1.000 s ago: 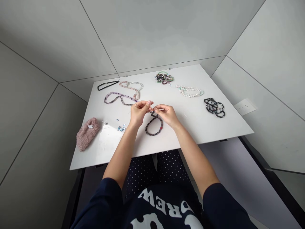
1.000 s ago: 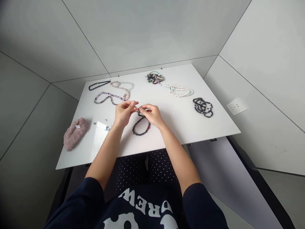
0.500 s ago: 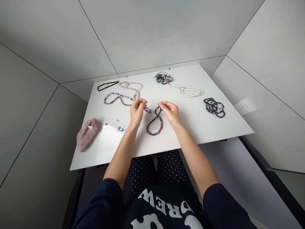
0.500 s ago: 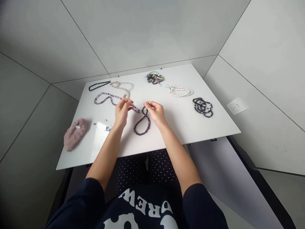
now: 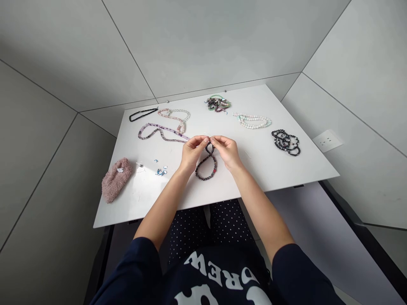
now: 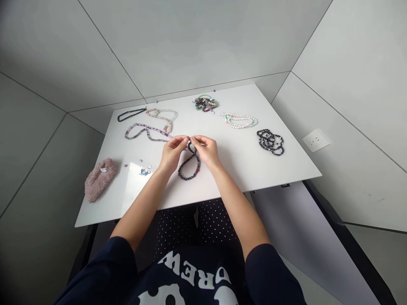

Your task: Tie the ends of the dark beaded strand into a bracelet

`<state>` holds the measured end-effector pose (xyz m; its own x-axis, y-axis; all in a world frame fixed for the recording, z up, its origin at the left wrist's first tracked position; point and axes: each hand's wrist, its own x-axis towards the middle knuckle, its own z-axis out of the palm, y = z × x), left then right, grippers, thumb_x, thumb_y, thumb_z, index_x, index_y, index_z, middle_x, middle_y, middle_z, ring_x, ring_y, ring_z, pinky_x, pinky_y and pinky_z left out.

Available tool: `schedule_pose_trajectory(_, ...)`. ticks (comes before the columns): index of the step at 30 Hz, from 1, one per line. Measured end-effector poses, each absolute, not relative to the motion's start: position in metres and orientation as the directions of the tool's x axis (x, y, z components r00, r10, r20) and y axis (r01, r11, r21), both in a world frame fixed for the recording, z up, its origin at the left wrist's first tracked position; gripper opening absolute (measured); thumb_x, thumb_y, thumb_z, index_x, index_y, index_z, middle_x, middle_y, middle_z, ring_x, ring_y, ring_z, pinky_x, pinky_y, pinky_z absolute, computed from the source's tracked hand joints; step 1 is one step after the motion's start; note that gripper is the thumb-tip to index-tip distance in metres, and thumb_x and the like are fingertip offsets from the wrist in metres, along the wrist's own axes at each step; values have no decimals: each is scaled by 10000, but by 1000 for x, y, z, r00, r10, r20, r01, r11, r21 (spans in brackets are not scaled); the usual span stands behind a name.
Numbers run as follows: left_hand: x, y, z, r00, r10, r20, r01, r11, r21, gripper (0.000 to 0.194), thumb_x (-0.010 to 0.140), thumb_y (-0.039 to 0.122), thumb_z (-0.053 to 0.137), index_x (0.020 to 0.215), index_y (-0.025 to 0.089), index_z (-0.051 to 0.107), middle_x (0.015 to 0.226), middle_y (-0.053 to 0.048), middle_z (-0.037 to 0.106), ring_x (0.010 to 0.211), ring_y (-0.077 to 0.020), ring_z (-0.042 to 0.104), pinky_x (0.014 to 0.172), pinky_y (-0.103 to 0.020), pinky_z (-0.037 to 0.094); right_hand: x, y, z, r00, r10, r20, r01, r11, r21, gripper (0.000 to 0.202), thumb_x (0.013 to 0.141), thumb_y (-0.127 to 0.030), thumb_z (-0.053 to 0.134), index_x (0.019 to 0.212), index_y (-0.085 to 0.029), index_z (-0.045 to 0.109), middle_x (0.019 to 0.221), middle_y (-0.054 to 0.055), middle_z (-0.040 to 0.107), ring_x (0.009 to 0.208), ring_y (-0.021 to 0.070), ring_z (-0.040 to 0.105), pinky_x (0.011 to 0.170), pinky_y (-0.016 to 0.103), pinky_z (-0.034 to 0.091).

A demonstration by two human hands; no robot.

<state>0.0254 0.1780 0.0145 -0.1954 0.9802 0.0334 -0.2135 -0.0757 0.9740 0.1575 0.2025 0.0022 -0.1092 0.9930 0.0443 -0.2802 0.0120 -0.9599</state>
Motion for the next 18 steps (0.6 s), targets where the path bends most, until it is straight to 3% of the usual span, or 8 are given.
schedule_pose_trajectory(10, 23, 178, 18, -47, 998, -49, -414, 25, 910, 306, 762, 432, 803, 843, 224, 593, 1099, -8, 685, 980, -133, 624, 805, -235, 470, 159, 201, 9, -114, 993, -19, -376, -61, -924, 206, 695, -381, 819, 833, -240, 759, 939, 23, 770, 929, 182, 676, 848, 329, 514)
schedule_pose_trajectory(18, 22, 178, 21, -4, 1000, 21, -420, -21, 907, 272, 793, 430, 787, 869, 245, 603, 884, 9, 655, 885, -124, 620, 807, -244, 480, 160, 201, 12, -188, 982, -16, -482, -106, -869, 138, 725, -369, 786, 814, -271, 748, 931, 4, 772, 975, 182, 692, 846, 312, 515)
